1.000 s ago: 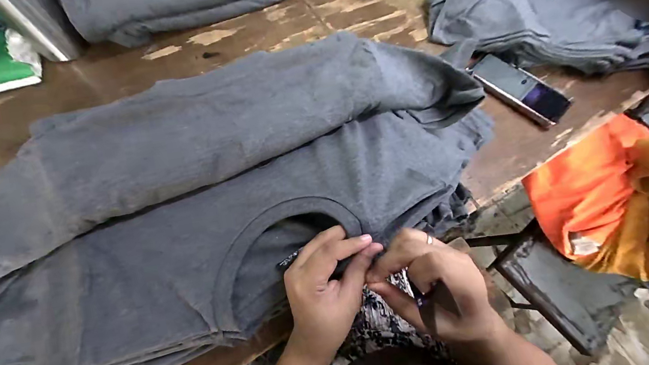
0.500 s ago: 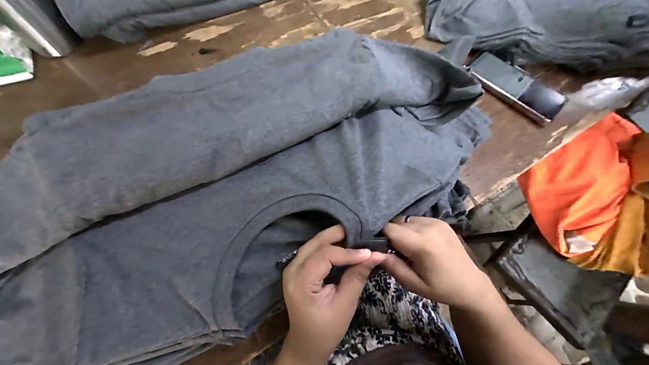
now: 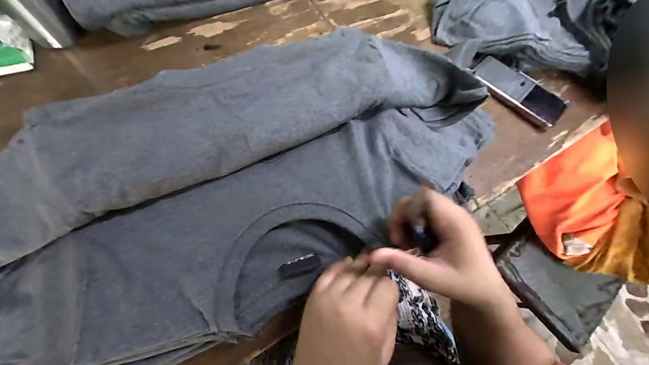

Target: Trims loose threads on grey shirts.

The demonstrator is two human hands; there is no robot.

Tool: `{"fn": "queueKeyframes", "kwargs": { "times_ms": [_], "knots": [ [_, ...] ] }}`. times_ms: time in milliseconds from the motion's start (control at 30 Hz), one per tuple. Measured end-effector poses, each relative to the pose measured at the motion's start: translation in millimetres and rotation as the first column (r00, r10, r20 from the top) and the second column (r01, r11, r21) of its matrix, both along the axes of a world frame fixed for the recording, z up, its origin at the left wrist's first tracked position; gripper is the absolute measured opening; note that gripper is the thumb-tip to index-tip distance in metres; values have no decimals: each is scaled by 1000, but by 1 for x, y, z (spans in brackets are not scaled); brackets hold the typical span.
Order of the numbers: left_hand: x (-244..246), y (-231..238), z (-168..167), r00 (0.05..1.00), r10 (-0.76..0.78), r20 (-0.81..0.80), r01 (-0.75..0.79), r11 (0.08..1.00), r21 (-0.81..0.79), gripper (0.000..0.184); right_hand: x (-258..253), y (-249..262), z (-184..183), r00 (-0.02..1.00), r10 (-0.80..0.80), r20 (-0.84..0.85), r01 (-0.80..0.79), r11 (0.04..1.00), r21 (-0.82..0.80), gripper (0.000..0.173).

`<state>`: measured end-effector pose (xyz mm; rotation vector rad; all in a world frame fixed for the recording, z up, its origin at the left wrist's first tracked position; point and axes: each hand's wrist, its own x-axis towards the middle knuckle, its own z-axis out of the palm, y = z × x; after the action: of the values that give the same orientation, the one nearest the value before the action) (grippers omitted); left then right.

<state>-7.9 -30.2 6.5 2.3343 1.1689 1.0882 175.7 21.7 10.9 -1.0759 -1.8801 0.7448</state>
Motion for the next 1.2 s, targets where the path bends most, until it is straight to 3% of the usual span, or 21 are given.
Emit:
{"fn": "queueKeyframes", "kwargs": {
  "times_ms": [67, 133, 233, 333, 400, 500, 567, 733, 833, 933, 1067, 1200],
  "knots": [
    [8, -5, -2, 989, 65, -133, -54, 995, 82, 16, -9, 14, -2, 987, 69, 147, -47, 988, -147, 31],
    [10, 1, -13, 994, 101, -28, -98, 991, 93, 16, -11, 22, -3, 979, 89, 182, -64, 989, -134, 16],
    [2, 11, -17, 933, 121, 338, -88, 990, -111, 10, -7, 20, -9, 997, 2, -75, -1, 1000, 8, 9],
    [-3, 14, -16, 783, 210, 585, -30, 953, -303, 5, -13, 17, -14, 903, -79, -422, 73, 997, -30, 19],
    [-3, 17, -11, 774, 252, 580, -29, 930, -366, 13, -21, 15, -18, 791, -96, -604, 19, 991, -132, 22],
    [-2, 23, 2, 857, 250, 451, -38, 903, -429, 46, -32, 10, -21, 655, -105, -749, -91, 972, -216, 19],
    [2, 29, 5, 884, 228, 408, -56, 918, -392, 36, -34, 9, -23, 632, -100, -769, -98, 973, -207, 18],
    [-2, 25, -5, 844, 169, 509, -40, 966, -255, 13, -30, 7, -30, 658, -89, -748, -65, 983, -174, 17],
    [-12, 18, -4, 844, 175, 507, -50, 967, -250, 1, -29, 8, -33, 678, -67, -732, -76, 984, -160, 17],
    [-11, 17, -6, 807, 189, 559, 2, 946, -324, 6, -29, 9, -34, 699, -43, -714, -89, 985, -146, 17],
    [-5, 20, -5, 811, 181, 557, 31, 936, -350, 37, -28, 10, -36, 690, -37, -723, -97, 985, -143, 18],
    [-3, 22, 0, 797, 226, 560, -7, 931, -365, 18, -27, 11, -36, 709, -30, -704, -79, 989, -122, 18]
  ]
}}
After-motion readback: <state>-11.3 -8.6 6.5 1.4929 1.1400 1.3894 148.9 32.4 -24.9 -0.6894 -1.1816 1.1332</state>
